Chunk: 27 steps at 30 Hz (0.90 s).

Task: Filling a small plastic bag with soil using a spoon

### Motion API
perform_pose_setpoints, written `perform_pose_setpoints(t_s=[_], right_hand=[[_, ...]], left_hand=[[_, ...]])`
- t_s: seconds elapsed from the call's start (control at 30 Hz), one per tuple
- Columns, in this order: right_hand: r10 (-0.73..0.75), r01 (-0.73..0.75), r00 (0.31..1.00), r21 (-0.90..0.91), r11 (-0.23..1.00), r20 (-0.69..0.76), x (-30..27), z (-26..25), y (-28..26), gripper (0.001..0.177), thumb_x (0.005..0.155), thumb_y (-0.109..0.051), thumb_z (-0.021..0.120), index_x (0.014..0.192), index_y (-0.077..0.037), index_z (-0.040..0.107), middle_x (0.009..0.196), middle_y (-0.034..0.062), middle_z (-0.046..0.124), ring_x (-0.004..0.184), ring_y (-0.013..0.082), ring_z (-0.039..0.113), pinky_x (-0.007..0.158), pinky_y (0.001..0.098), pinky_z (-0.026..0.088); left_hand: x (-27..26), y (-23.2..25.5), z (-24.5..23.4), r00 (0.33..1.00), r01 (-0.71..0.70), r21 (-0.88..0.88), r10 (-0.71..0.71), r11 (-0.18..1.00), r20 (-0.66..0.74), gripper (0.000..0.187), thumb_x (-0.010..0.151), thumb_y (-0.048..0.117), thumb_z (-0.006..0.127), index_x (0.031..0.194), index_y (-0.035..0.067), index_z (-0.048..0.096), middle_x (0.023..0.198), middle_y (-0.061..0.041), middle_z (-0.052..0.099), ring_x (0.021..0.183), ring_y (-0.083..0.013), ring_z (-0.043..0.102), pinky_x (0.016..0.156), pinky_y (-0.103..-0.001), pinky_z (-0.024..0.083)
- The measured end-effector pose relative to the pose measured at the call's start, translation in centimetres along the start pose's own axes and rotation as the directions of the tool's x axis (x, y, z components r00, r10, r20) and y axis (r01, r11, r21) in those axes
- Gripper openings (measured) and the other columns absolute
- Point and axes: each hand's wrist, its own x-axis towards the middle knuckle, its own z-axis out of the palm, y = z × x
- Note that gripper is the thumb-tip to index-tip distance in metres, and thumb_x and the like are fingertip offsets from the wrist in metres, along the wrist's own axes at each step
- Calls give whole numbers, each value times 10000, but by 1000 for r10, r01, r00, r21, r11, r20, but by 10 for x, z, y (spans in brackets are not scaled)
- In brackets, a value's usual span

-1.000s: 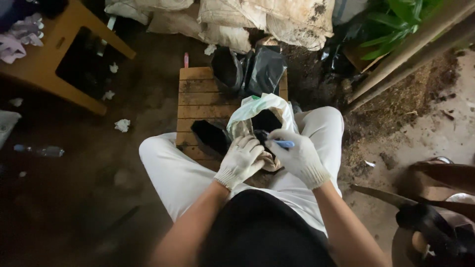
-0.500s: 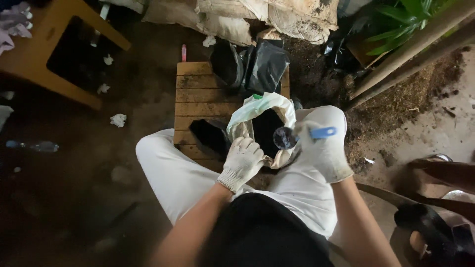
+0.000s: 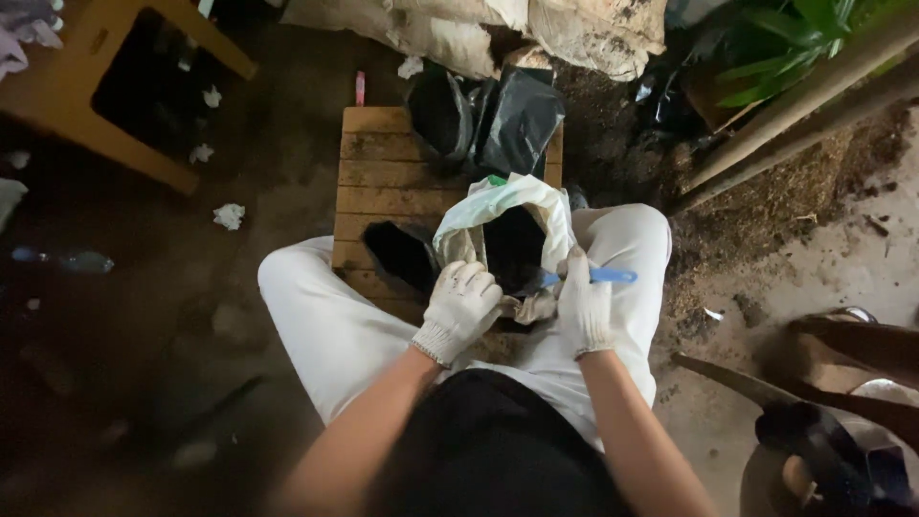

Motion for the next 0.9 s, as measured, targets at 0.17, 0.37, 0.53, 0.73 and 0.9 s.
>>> perform_pose_setpoints(t_s=[0.17, 0.37, 0.53, 0.73, 0.9], right_hand=[[426, -375, 902, 348, 859, -78, 4, 38, 10, 439, 917, -532, 600, 672, -167, 604, 506, 43, 543, 409, 153, 542, 324, 285, 389], [569, -477, 818, 654, 587, 86, 86, 65, 89, 329, 982, -390, 583, 947, -64, 616, 653, 22, 510, 462, 194, 581, 427, 437, 554], [488, -468, 863, 569, 676, 131, 67, 35, 19, 326, 1001, -392, 548, 806, -131, 551, 598, -59, 413, 433, 112, 467, 423, 361, 510], [31, -30, 999, -63, 998, 24, -16, -24, -92, 519, 961, -596, 587, 917, -100, 733, 726, 172, 675, 681, 318, 690, 531, 468, 569], [-453, 467, 882, -358, 808, 128, -7, -32, -116, 470, 1058, -502, 535, 709, -244, 714, 540, -14, 631, 529, 159, 629, 518, 288, 511]], left_hand=[[6, -6, 2, 999, -13, -16, 12, 1000, -34, 327, 650, 425, 793, 729, 212, 559, 757, 25, 518, 861, -205, 585, 756, -392, 479], [13, -6, -14, 989, -88, -57, 81, 995, -121, 407, 498, 378, 818, 745, 162, 577, 776, -5, 541, 823, -231, 605, 703, -413, 507], [23, -1, -29, 975, -77, -59, 63, 995, -213, 255, 662, 309, 758, 715, 177, 546, 743, 14, 480, 724, -212, 564, 640, -373, 476], [40, 4, -53, 944, -104, -74, 75, 992, -320, 189, 652, 208, 724, 747, 169, 566, 749, -6, 533, 771, -229, 645, 729, -373, 510], [41, 3, -58, 938, -111, -84, 77, 990, -337, 201, 640, 175, 728, 777, 147, 583, 758, -17, 556, 766, -240, 664, 712, -384, 530]])
